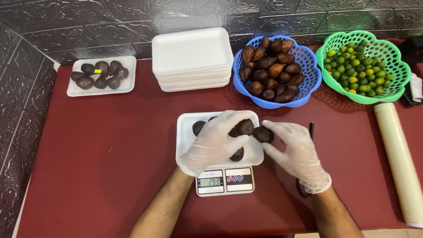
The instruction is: A person wearing gloves weighs and arranges salak fruits on a plastic tray using a digital scale, likely for retail packaging.
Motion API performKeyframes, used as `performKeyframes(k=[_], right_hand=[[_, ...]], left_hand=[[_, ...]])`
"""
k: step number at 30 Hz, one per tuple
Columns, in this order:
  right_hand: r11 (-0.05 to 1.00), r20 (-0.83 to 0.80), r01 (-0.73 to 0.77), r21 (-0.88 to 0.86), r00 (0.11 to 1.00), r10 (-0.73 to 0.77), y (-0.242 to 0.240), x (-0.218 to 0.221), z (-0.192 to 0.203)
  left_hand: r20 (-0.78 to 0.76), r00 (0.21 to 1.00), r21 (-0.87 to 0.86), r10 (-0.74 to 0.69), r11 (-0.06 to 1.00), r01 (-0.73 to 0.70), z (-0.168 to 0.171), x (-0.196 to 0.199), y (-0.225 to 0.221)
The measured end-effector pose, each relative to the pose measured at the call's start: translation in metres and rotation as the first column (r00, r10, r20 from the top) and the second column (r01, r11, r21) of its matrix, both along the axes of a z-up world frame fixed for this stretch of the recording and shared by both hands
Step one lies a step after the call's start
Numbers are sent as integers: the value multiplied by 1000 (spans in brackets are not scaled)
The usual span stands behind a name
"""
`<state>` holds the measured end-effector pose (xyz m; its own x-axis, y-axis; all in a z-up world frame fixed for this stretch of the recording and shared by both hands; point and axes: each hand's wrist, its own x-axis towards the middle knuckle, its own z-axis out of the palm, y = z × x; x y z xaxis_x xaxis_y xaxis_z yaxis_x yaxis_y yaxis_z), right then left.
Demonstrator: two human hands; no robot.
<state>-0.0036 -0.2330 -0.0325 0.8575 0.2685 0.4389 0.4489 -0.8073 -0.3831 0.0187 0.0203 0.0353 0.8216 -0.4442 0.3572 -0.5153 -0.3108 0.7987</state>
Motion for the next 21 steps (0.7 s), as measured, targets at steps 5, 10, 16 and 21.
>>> performKeyframes(k=[5, 10, 16, 21], right_hand=[[992, -69, 29, 126, 997, -21, -9, -6, 2], [996, -17, -44, 76, 999, 45, 7, -5, -7], [993, 23, -87, -78, 996, 89, 26, 3, -31], [986, 18, -83, -141, 996, 86, 29, 2, -25]], left_hand=[[45, 998, 99, -48, 994, 44, -17, 14, -8], [135, 991, 36, 9, 999, -14, -8, 6, -1], [155, 985, -92, 73, 994, -60, -9, -10, 20], [115, 988, -151, 106, 985, -88, -7, -14, 25]])
